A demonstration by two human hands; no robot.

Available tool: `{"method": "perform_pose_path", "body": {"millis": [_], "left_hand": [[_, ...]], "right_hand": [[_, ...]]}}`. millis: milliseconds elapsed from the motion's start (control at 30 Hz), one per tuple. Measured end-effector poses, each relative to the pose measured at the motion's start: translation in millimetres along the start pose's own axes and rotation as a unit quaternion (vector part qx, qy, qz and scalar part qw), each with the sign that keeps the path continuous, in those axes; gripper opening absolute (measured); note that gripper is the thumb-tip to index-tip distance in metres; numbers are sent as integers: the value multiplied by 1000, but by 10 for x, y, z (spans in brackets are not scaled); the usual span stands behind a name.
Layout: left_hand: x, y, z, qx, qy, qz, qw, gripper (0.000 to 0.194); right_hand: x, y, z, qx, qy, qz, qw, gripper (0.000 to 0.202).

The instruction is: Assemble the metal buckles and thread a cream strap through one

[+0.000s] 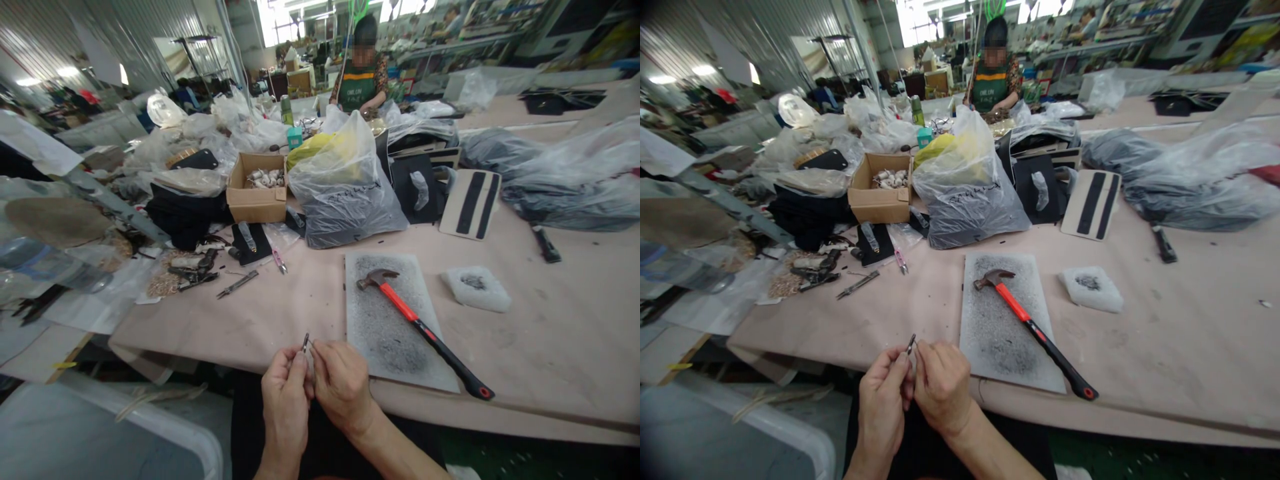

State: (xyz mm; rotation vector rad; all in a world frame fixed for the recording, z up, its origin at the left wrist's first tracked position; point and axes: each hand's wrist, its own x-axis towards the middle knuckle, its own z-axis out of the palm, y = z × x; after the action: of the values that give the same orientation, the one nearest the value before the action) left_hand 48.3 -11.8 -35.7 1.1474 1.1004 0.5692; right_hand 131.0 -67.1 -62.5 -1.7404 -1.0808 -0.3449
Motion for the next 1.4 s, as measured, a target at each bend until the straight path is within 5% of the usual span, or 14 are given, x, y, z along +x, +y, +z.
{"method": "perform_pose_path", "body": {"millis": [267,567,633,800,1133,1400], "left_hand": [[18,15,-15,-21,-10,-32,999,30],[53,45,-150,77,-129,11,989,19],[47,77,-167,108,-127,32,986,17],[-9,100,-169,172,-94,98,976,17],[0,43,-159,162,-85,89,979,19],[-20,90,-160,171,-44,103,979,19]], "right_hand": [[-23,-60,-5,-13,-131,176,976,28],[67,-190,-122,236,-181,418,859,27],[42,-220,-130,247,-169,417,858,27],[-24,-261,-135,175,-133,349,911,32],[-8,-252,-137,158,-145,272,938,29],[113,-276,-182,241,-165,337,895,25]]}}
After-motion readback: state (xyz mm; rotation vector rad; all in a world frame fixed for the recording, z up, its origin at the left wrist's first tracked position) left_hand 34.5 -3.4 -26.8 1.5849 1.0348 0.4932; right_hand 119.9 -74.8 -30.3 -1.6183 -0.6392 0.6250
